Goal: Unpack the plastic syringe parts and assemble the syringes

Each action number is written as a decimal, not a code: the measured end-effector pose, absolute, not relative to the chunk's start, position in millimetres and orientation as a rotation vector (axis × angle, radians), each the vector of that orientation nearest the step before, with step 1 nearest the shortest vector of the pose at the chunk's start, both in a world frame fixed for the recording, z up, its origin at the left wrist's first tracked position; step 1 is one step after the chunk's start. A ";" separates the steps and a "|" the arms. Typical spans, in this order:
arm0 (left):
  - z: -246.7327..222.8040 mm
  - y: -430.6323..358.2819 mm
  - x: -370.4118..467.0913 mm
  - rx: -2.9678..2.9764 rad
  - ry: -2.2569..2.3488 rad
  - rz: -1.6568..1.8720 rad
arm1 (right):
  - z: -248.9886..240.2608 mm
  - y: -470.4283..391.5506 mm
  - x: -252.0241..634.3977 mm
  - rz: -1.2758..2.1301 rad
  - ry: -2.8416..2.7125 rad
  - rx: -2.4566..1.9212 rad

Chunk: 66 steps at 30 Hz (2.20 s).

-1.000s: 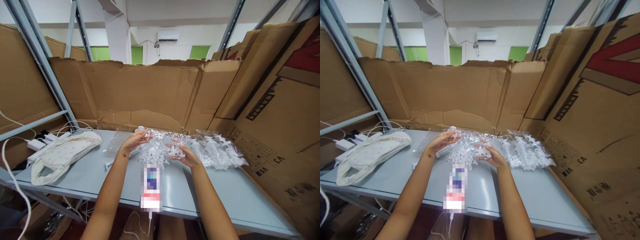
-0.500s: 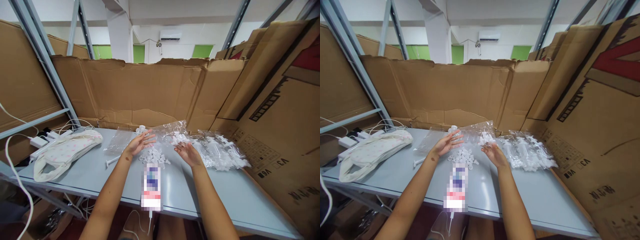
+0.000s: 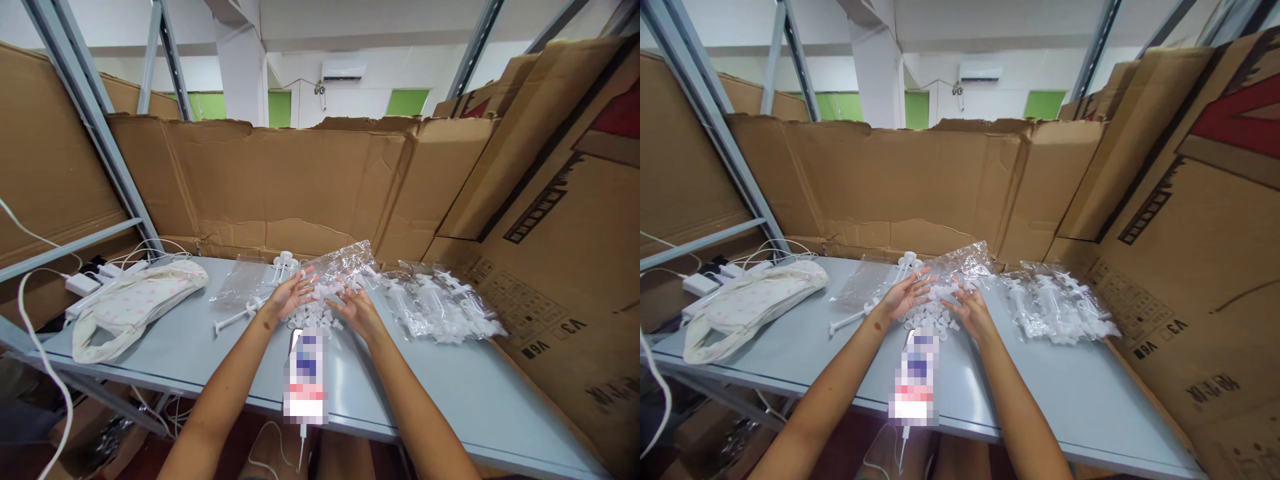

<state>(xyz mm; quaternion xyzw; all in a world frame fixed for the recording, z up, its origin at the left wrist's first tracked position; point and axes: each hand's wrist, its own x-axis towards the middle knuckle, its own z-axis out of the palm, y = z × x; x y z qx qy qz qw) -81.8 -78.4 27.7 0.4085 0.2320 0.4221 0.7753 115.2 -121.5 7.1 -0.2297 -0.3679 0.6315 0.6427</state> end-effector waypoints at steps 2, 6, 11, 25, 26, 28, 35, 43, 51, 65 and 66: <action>26.0 -79.5 -78.8 0.903 0.518 0.901 | 7.6 -122.0 113.5 1.443 -0.831 -0.521; 23.2 -80.0 -75.6 0.934 0.528 0.889 | 9.9 -122.9 112.4 1.488 -0.785 -0.500; 25.4 -81.6 -77.6 1.040 0.580 0.859 | 11.2 -120.5 117.3 1.479 -0.756 -0.484; 21.7 -74.1 -94.5 1.533 0.816 0.902 | 6.9 -109.7 141.0 1.383 -0.705 -0.514; 22.3 -73.8 -96.6 1.557 0.837 0.891 | 6.6 -108.9 143.1 1.379 -0.698 -0.518; 23.2 -74.0 -100.1 1.611 0.881 0.850 | 5.7 -107.4 146.7 1.377 -0.688 -0.521; 9.1 -70.2 -100.3 1.790 0.963 0.735 | 4.0 -104.6 153.6 1.375 -0.707 -0.516; -5.4 -65.0 -95.6 1.946 1.068 0.718 | 6.5 -106.2 157.7 1.350 -0.707 -0.538; 12.7 -75.6 -90.0 1.864 1.101 1.021 | 6.7 -106.2 158.2 1.328 -0.716 -0.554; 26.4 -85.0 -80.6 0.933 0.513 0.864 | 17.2 -116.0 140.4 1.387 -0.782 -0.533; 23.8 -85.4 -78.1 0.960 0.509 0.857 | 17.5 -116.8 138.8 1.394 -0.795 -0.537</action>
